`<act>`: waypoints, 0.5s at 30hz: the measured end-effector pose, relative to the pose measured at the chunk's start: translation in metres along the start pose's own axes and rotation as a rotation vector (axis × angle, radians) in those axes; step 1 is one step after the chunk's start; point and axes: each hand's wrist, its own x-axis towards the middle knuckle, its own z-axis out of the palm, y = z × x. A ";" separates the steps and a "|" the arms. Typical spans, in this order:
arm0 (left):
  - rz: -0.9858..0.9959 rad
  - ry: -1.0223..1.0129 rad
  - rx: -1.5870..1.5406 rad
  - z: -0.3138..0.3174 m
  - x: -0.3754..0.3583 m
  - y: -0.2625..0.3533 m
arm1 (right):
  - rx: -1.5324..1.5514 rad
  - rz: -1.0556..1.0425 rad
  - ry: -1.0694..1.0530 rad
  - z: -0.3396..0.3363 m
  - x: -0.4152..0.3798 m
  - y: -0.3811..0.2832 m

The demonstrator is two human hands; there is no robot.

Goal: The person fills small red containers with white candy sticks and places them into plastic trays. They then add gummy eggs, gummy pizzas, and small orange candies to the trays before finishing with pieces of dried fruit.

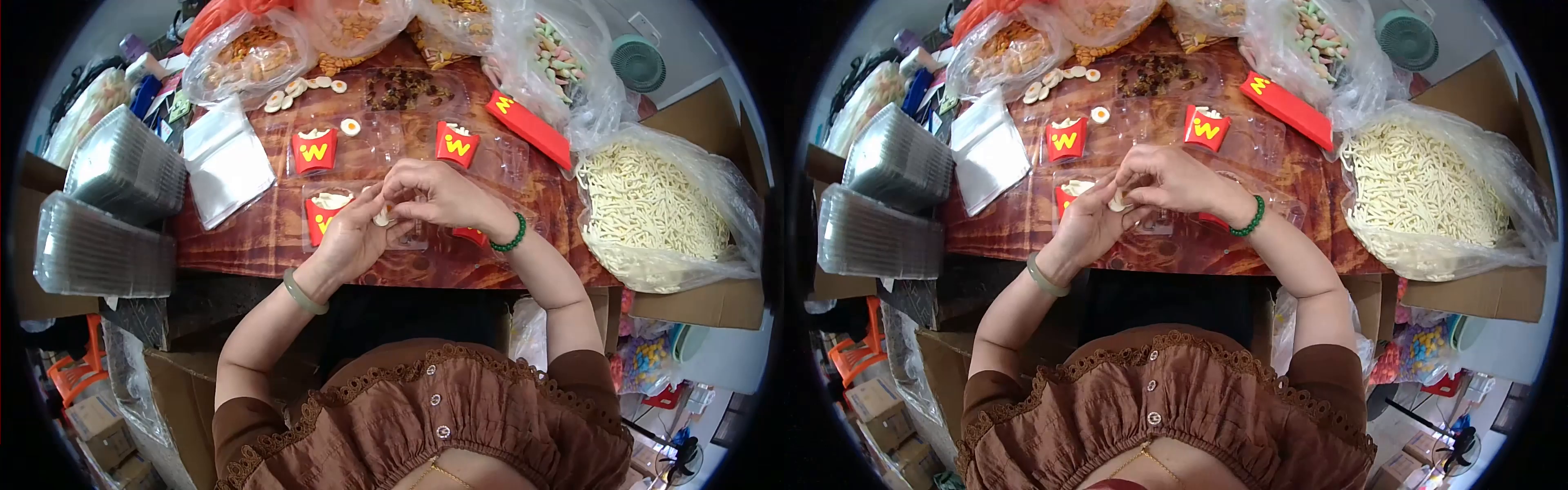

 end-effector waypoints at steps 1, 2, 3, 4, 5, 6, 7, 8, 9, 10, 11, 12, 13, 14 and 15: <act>-0.016 -0.021 0.005 0.005 0.004 -0.003 | 0.043 0.088 -0.022 -0.006 -0.006 -0.001; -0.012 0.005 0.031 0.009 0.007 -0.006 | -0.036 -0.010 0.020 -0.010 -0.013 0.001; -0.008 0.032 0.055 0.016 0.011 -0.009 | -0.050 0.004 0.040 -0.015 -0.022 0.003; -0.040 0.055 0.042 0.024 0.016 -0.011 | -0.072 0.014 0.072 -0.019 -0.032 0.003; -0.053 0.040 0.043 0.028 0.023 -0.015 | -0.093 0.022 0.099 -0.022 -0.040 0.003; -0.097 0.089 0.052 0.031 0.029 -0.020 | 0.009 0.117 0.138 -0.024 -0.047 0.001; -0.140 0.140 0.063 0.033 0.035 -0.025 | 0.006 0.124 0.148 -0.026 -0.053 0.004; -0.165 0.151 0.033 0.028 0.045 -0.033 | -0.089 0.087 0.178 -0.028 -0.059 0.010; -0.172 0.147 0.038 0.028 0.053 -0.036 | -0.185 0.047 0.206 -0.031 -0.062 0.010; -0.191 0.187 0.039 0.029 0.059 -0.038 | -0.185 0.050 0.213 -0.036 -0.067 0.008; -0.209 0.228 0.041 0.028 0.065 -0.039 | -0.182 0.145 0.218 -0.044 -0.074 0.004; -0.204 0.234 0.096 0.027 0.071 -0.041 | -0.178 0.241 0.224 -0.051 -0.080 0.001; -0.208 0.232 0.099 0.031 0.073 -0.040 | -0.234 0.234 0.338 -0.062 -0.085 0.012; -0.185 0.227 0.115 0.037 0.074 -0.039 | -0.125 0.295 0.468 -0.074 -0.088 0.032; -0.162 0.222 0.131 0.042 0.075 -0.039 | -0.014 0.355 0.597 -0.087 -0.090 0.052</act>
